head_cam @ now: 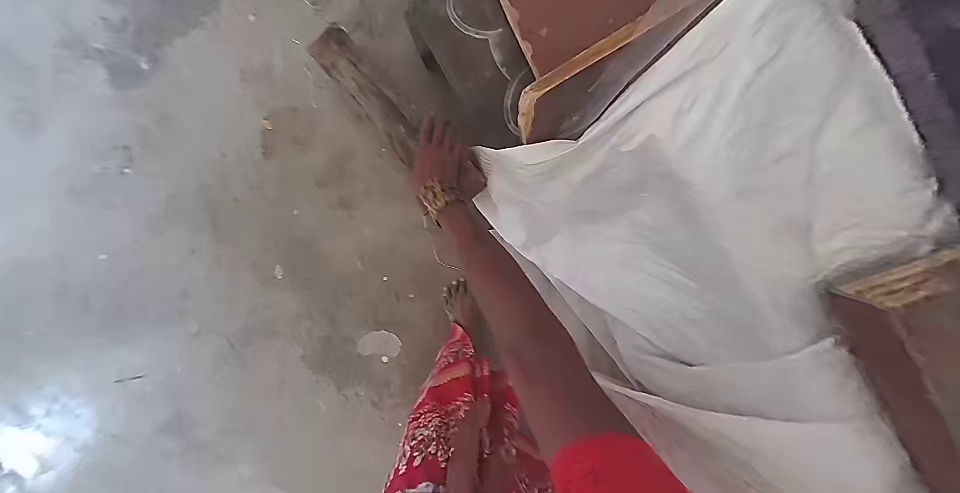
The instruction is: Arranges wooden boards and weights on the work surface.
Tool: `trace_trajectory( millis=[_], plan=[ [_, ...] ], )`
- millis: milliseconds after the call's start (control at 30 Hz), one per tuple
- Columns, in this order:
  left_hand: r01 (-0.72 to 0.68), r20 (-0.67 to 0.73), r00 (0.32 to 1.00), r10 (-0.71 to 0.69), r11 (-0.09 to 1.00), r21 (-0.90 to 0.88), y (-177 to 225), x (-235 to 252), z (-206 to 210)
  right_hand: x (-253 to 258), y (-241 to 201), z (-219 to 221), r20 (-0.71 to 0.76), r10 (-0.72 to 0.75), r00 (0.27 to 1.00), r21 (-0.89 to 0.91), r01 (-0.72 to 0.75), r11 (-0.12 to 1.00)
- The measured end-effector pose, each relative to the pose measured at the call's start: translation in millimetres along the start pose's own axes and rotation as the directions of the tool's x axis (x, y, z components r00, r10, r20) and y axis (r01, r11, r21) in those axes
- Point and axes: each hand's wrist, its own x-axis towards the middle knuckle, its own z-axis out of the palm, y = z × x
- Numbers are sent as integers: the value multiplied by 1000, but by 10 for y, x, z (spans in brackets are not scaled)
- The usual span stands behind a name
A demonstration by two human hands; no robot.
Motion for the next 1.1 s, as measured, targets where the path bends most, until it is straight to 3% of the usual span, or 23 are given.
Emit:
trace_trajectory(
  millis=[67, 100, 167, 267, 367, 467, 533, 600, 733, 800, 900, 1000, 1100],
  plan=[
    [133, 17, 991, -133, 990, -40, 377, 52, -133, 181, -34, 44, 29, 79, 996, -93, -76, 993],
    [162, 21, 987, -162, 986, -31, 374, 77, -154, 235, -51, 32, 43, 104, 994, -110, -98, 989],
    [148, -5, 989, -149, 988, -37, 216, 100, -131, 261, -61, -32, 57, 130, 990, -72, -126, 989],
    [128, -6, 991, -132, 973, -192, -150, 153, -70, 103, 71, -51, 60, 131, 990, 59, -135, 989],
    [-9, -97, 995, -27, 936, -352, -203, 216, -46, -542, 227, -343, 283, 202, 938, 324, -292, 900],
    [-44, -143, 990, -14, 916, -399, -116, 221, -6, -1360, 410, -713, 526, 227, 820, 423, -483, 767],
    [17, -166, 981, -103, 891, -453, -53, 160, 74, -1870, 586, -915, 582, 257, 771, 383, -539, 750],
    [1, -174, 980, -95, 880, -475, -73, 126, 132, -2321, 778, -1210, 604, 290, 743, 304, -551, 777],
    [32, -151, 981, -123, 867, -497, -258, 101, 251, -3068, 1053, -2140, 619, 284, 732, 208, -502, 840],
    [51, -110, 987, -113, 890, -454, -310, 57, 302, -3358, 1133, -2617, 600, 277, 751, 232, -494, 838],
    [45, -59, 995, -75, 917, -397, -400, 10, 348, -3636, 1216, -3122, 466, 290, 836, 329, -468, 820],
    [40, -28, 998, -53, 933, -358, -425, -64, 354, -3589, 1380, -3234, 173, 288, 942, 340, -332, 880],
    [40, -15, 999, -48, 939, -341, -447, -76, 320, -3181, 1599, -3108, -177, 219, 959, 161, -191, 968]
  ],
)
